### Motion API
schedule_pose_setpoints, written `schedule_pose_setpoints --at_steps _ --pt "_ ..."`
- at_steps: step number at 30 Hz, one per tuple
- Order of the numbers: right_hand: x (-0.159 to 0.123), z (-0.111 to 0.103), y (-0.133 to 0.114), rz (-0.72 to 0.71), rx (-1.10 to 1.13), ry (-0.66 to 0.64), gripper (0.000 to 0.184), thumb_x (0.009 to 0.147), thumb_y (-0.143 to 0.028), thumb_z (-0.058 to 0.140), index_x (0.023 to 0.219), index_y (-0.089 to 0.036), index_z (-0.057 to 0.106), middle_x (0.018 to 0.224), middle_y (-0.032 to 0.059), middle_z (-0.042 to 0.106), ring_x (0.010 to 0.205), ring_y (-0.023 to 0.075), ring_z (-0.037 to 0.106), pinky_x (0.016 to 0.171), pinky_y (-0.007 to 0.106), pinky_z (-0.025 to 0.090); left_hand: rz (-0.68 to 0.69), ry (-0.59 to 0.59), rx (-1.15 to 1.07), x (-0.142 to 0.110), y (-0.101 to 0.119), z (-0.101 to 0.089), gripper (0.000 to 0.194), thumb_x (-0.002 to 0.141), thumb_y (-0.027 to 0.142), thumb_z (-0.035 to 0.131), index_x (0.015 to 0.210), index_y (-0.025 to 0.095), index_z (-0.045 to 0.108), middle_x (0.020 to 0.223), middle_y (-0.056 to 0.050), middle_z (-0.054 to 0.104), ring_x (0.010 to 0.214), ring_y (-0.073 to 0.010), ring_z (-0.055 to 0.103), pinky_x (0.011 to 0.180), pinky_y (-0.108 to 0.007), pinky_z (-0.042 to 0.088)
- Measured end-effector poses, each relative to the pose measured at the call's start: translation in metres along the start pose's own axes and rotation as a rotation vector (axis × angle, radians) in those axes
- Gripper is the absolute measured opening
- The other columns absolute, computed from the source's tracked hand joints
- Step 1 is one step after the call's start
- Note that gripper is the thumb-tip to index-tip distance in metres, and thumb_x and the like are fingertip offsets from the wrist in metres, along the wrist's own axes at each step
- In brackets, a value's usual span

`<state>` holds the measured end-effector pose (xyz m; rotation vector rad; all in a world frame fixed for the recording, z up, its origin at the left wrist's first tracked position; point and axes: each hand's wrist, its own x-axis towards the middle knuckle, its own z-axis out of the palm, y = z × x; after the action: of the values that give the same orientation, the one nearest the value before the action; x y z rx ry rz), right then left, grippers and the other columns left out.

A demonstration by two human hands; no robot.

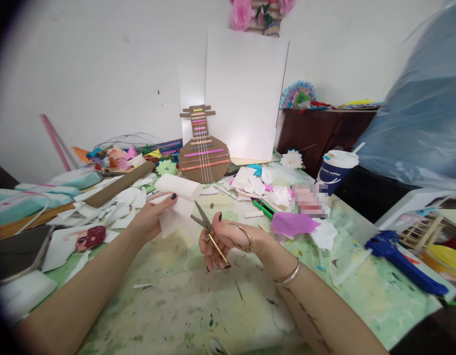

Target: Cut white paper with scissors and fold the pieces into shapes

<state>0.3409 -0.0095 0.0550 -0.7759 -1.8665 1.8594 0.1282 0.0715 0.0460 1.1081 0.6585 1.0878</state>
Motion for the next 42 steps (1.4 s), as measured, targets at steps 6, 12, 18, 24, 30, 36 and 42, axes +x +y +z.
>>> schedule_pose_setpoints --at_steps 6,12,18,24,30,36,42 --pt "0.001 -0.006 0.005 -0.001 -0.009 -0.026 0.079 0.074 -0.078 0.002 0.08 -0.014 0.049 0.063 0.0049 0.058 0.047 0.012 0.051 0.051 0.029 0.043 0.003 0.001 0.153 0.001 -0.003 -0.005 0.023 0.063 0.031 0.077 0.072 0.013 0.066 0.061 0.0 0.062 0.051 -0.0107 0.056 0.046 -0.018 0.043" --pt "0.001 -0.014 0.011 0.023 -0.079 -0.026 0.073 0.085 -0.067 0.008 0.086 -0.011 0.055 0.065 0.0063 0.06 0.046 0.0103 0.051 0.049 0.026 0.044 -0.002 -0.14 0.3 -0.002 -0.002 -0.004 0.022 0.064 0.031 0.076 0.072 0.012 0.068 0.065 -0.003 0.065 0.057 -0.0126 0.058 0.052 -0.02 0.044" --pt "0.001 -0.016 0.009 0.027 -0.172 0.029 0.056 0.088 -0.058 0.026 0.083 -0.011 0.055 0.054 0.0018 0.054 0.04 0.0078 0.04 0.041 0.023 0.035 -0.029 -0.227 0.35 -0.002 -0.001 -0.005 0.023 0.062 0.027 0.078 0.077 0.011 0.07 0.072 -0.006 0.068 0.063 -0.0147 0.06 0.057 -0.022 0.047" --pt "0.0 -0.013 0.007 -0.022 -0.061 0.104 0.036 0.082 -0.053 0.049 0.081 -0.019 0.037 0.053 -0.0061 0.044 0.043 0.0053 0.03 0.041 0.02 0.026 -0.095 -0.219 0.365 -0.002 -0.002 -0.006 0.024 0.06 0.026 0.079 0.078 0.013 0.069 0.068 -0.004 0.068 0.057 -0.0147 0.061 0.05 -0.021 0.047" --pt "-0.001 -0.013 0.007 -0.04 0.022 0.129 0.041 0.079 -0.053 0.054 0.089 -0.018 0.036 0.062 -0.0002 0.056 0.049 0.0076 0.043 0.044 0.021 0.028 -0.086 -0.233 0.319 -0.003 -0.003 -0.006 0.021 0.064 0.026 0.077 0.077 0.013 0.069 0.067 -0.004 0.067 0.056 -0.0137 0.061 0.05 -0.02 0.047" --pt "0.0 -0.019 0.007 -0.064 0.111 0.106 0.038 0.076 -0.044 0.062 0.089 -0.018 0.038 0.068 0.0024 0.062 0.05 0.0066 0.043 0.045 0.02 0.03 -0.058 -0.202 0.291 -0.004 -0.002 -0.004 0.018 0.065 0.025 0.076 0.075 0.012 0.069 0.066 -0.004 0.067 0.055 -0.0127 0.059 0.05 -0.019 0.046" --pt "0.004 -0.023 0.012 -0.089 0.12 0.084 0.042 0.074 -0.051 0.062 0.09 -0.016 0.043 0.07 0.0052 0.065 0.046 0.0056 0.044 0.042 0.019 0.03 -0.058 -0.176 0.294 -0.003 -0.001 -0.004 0.02 0.062 0.025 0.078 0.075 0.013 0.07 0.066 -0.003 0.068 0.056 -0.0136 0.06 0.05 -0.02 0.047"
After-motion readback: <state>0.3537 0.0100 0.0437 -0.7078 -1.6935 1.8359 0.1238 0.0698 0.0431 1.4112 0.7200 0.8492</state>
